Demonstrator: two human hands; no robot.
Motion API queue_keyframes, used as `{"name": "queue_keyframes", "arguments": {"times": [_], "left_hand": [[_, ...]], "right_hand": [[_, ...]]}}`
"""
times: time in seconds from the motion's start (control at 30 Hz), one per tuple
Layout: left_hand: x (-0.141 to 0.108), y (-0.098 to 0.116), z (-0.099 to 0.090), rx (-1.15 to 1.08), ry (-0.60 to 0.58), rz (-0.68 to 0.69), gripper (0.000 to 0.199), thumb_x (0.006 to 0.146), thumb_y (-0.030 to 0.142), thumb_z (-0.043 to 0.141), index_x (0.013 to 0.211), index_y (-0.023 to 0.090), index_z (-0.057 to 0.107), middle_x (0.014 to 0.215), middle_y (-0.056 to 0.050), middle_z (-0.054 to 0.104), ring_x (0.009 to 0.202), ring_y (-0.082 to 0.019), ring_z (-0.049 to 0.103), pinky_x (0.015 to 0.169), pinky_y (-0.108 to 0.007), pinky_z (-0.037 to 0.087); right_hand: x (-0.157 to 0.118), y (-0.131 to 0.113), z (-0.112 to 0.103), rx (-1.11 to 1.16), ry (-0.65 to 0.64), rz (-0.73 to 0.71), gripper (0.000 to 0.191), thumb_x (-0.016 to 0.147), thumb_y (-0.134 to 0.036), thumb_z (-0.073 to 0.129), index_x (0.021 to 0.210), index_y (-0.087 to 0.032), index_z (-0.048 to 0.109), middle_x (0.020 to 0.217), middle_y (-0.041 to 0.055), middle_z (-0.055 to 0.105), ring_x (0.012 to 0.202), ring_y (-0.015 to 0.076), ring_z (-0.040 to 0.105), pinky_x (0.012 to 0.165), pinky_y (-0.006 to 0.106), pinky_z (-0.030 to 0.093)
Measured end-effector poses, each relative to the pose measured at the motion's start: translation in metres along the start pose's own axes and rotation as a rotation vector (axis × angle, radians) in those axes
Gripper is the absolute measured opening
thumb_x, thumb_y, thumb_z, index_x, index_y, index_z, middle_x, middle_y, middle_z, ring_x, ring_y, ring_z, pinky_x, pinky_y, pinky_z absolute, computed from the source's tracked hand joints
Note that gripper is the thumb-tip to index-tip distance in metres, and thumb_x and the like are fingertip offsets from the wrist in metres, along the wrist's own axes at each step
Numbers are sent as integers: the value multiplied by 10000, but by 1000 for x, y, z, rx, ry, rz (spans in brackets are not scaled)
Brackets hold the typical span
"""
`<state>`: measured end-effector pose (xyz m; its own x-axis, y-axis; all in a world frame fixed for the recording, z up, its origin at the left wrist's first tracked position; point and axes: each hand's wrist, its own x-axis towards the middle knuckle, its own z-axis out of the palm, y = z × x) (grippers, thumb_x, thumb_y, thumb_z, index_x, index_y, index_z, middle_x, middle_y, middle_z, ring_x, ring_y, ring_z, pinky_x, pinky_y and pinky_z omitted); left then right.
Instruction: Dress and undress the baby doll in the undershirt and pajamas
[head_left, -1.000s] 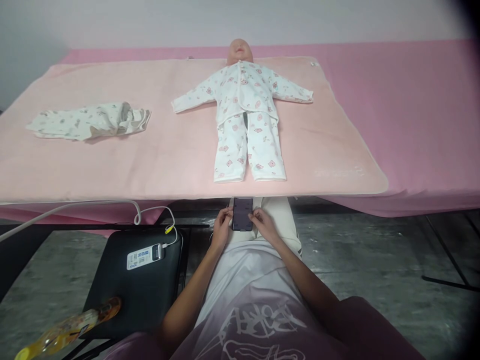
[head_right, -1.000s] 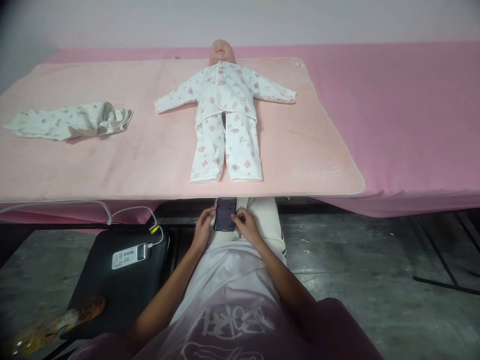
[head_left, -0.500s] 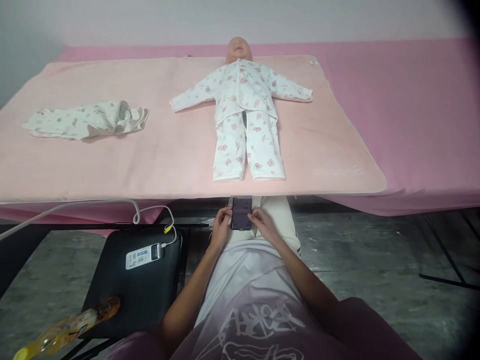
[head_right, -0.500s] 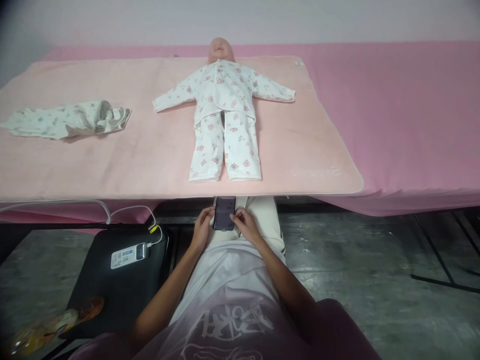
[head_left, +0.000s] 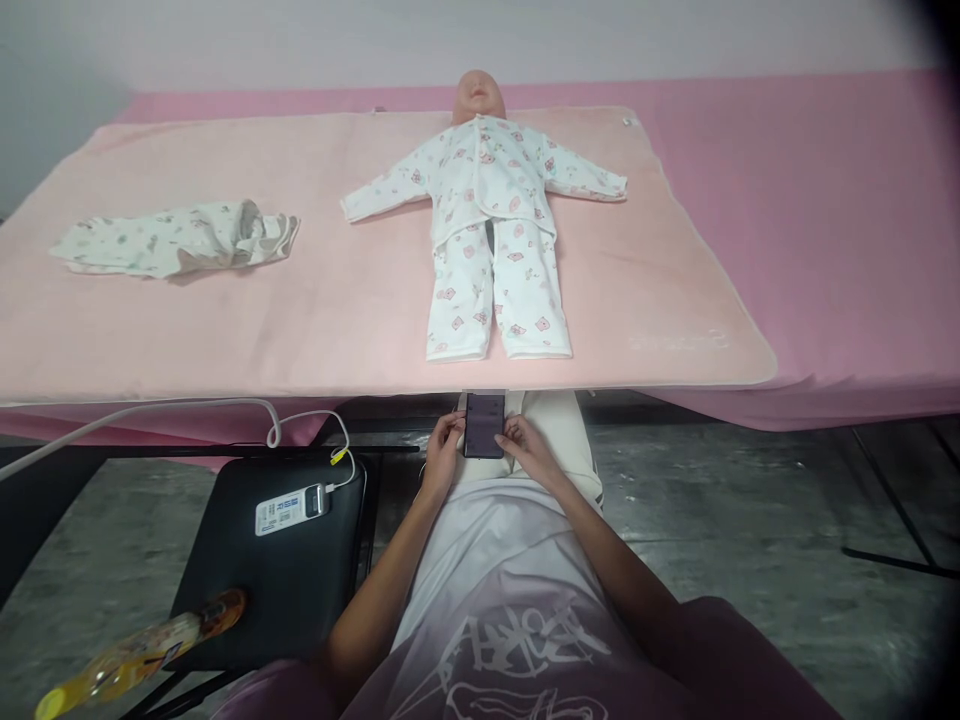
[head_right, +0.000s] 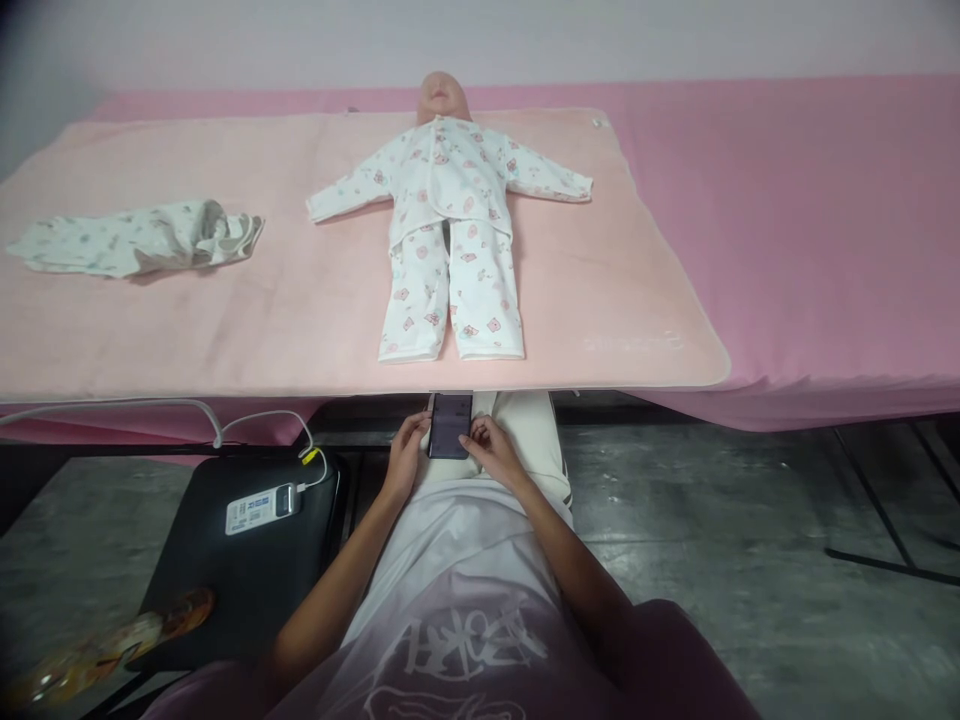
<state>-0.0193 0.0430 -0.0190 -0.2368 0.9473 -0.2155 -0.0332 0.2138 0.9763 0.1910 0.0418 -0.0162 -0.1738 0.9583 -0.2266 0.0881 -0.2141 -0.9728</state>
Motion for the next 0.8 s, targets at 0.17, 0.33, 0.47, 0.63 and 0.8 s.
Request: {"name": "queue_keyframes", "arguments": {"times": [0.17,0.33,0.47,0.63,0.8], "left_hand": [[0,-1,1,-6,-1,0,401,878,591,838,1073,242,837,1198,-99,824,1163,-281,724,1106,-400,550],[0,-1,0,-5,0,-8,407,876,597,832,1080,245,834,1195,-98,823,1164,-286,722,1118,-407,544],[0,0,0,0,-5,-4,415,884,597,828,1088,235,829,1200,-101,818,1178,-288,723,1105,-399,552],[0,-1,0,-6,-5,3,390,882,583,827,1081,248,837,1194,-97,822,1162,-283,723,1103,-401,552],[-1,-1,0,2,-3,4,407,892,595,815,1090,241,839,1192,-101,821,1169,-287,717,1119,-409,540]], "right_hand": [[2,4,3,-19,24,4,429,891,-642,772,939,-258,588,830,-2,592,787,208,562,755,341,470],[-1,4,1,-20,9,-3,425,923,-644,765,962,-260,587,861,8,609,818,219,582,787,356,485],[-4,1,-2,9,-24,-4,431,942,-658,744,997,-256,600,908,10,622,853,217,601,824,358,492],[-6,0,-4,27,-72,-15,404,909,-579,797,1057,-260,597,924,8,625,860,219,600,824,359,493],[-6,0,-5,28,-54,-17,364,930,-569,764,1042,-260,609,943,15,628,883,222,601,848,357,489]]}}
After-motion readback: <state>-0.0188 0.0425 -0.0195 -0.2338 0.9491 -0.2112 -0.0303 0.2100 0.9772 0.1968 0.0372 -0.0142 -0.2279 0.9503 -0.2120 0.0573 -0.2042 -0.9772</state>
